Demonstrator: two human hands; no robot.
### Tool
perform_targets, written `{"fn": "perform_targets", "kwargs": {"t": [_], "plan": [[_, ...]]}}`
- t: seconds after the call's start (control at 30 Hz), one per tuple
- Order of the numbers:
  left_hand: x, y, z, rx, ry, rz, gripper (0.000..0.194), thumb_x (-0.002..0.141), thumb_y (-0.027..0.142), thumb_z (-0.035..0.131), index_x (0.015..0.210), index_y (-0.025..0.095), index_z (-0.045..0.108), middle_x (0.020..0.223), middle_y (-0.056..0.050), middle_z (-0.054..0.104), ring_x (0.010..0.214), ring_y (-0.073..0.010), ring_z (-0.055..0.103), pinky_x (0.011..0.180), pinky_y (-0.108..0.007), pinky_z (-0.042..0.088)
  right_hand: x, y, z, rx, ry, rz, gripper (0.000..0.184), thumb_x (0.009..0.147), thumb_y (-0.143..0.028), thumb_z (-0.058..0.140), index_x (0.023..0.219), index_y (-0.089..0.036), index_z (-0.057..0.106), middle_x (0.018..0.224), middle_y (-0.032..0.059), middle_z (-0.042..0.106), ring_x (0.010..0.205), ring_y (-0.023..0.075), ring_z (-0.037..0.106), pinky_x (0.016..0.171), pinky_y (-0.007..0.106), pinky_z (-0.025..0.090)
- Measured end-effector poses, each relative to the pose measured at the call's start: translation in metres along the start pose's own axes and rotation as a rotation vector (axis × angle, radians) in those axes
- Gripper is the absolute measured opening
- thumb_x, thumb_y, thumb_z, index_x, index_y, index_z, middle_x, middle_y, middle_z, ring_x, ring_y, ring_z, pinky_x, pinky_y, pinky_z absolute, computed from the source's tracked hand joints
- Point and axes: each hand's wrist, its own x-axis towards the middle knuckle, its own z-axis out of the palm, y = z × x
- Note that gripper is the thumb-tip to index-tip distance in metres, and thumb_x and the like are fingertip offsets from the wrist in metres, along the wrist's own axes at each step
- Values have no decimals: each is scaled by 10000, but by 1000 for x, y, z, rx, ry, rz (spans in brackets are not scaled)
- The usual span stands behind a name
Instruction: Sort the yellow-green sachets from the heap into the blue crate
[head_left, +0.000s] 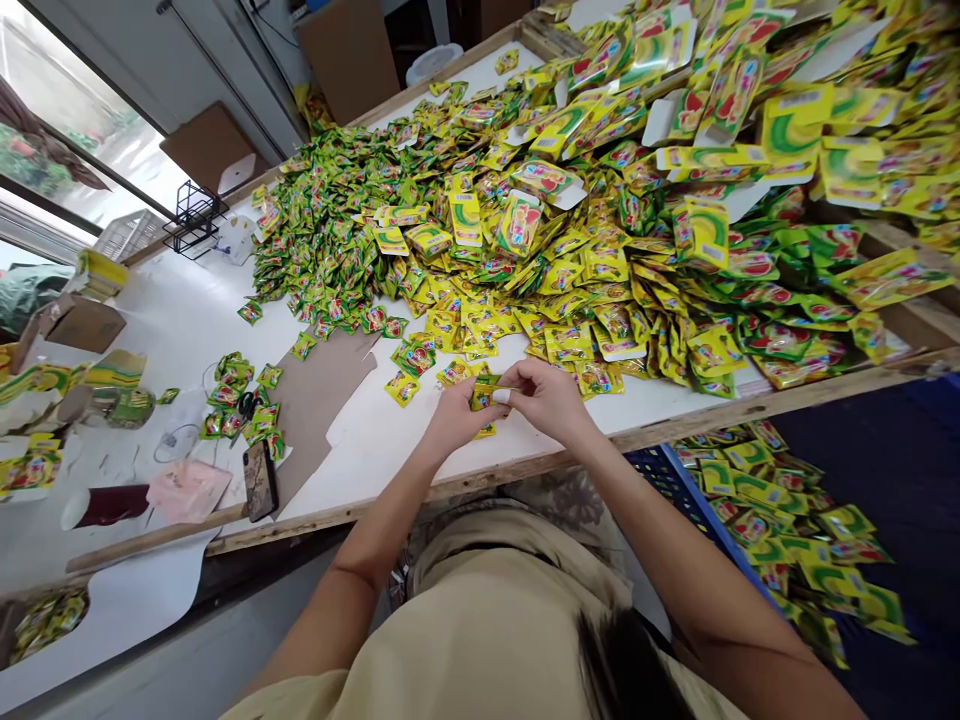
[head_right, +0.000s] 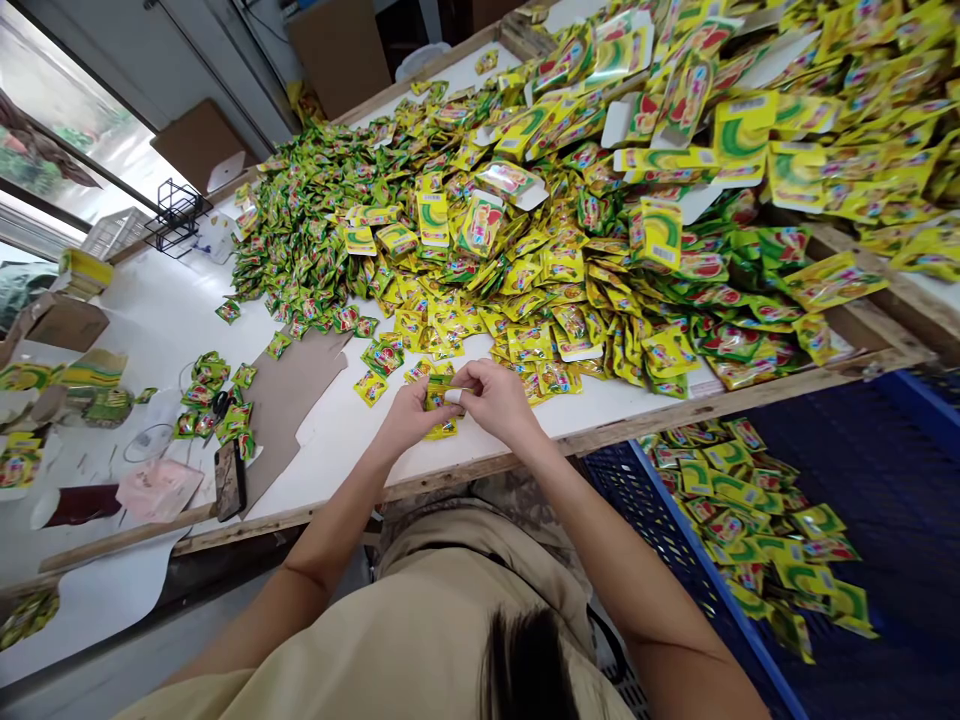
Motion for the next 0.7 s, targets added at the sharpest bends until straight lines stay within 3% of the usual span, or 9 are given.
{"fn": "perform_targets", "kwargs": {"t": [0.17, 0.3, 0.43, 0.5, 0.6, 0.7], "plan": [[-6, 2, 9, -99, 19, -50, 246, 656, 312, 739, 794, 147, 620, 670, 24, 573, 601, -91, 469, 577, -226, 373, -6, 5, 4, 149, 51, 128, 152, 667, -330, 678, 690, -192, 619, 649, 12, 594, 539, 135, 495, 521, 283, 400], [-9, -1, 14, -264, -33, -81, 295, 644, 345, 760, 804, 133, 632, 706, 3, 619, 641, -100, 527, 619, -235, 426, -10, -3, 7, 109, 104, 90, 189, 690, -372, 676, 681, -190, 624, 658, 16, 584, 543, 133, 479, 529, 284, 396], [-11, -4, 19, -488, 21, -103, 354, 639, 369, 770, 893, 163, 634, 817, -3, 666, 720, -115, 594, 711, -262, 490, -14, -5, 11, 72, 251, 40, 312, 690, -405, 685, 909, -194, 612, 913, 57, 606, 626, 139, 492, 579, 290, 427], [-13, -5, 21, -569, 84, -82, 395, 648, 361, 770, 965, 183, 614, 899, -8, 675, 786, -118, 617, 764, -269, 503, -17, -1, 13, 173, 241, 62, 373, 714, -472, 653, 960, -202, 576, 939, 61, 595, 680, 153, 507, 596, 288, 432], [-15, -6, 23, -585, 151, -78, 409, 646, 366, 773, 967, 189, 591, 922, -10, 672, 818, -112, 627, 785, -263, 508, -21, 6, 12, 310, 100, 114, 354, 781, -554, 551, 721, -207, 523, 659, -4, 504, 589, 133, 439, 547, 265, 371], [-16, -8, 24, -552, 160, -123, 411, 623, 403, 780, 913, 182, 590, 873, -8, 669, 774, -110, 631, 748, -260, 517, -21, 9, 9, 317, 76, 137, 427, 741, -585, 593, 598, -205, 461, 555, -35, 402, 534, 113, 359, 515, 253, 305]]}}
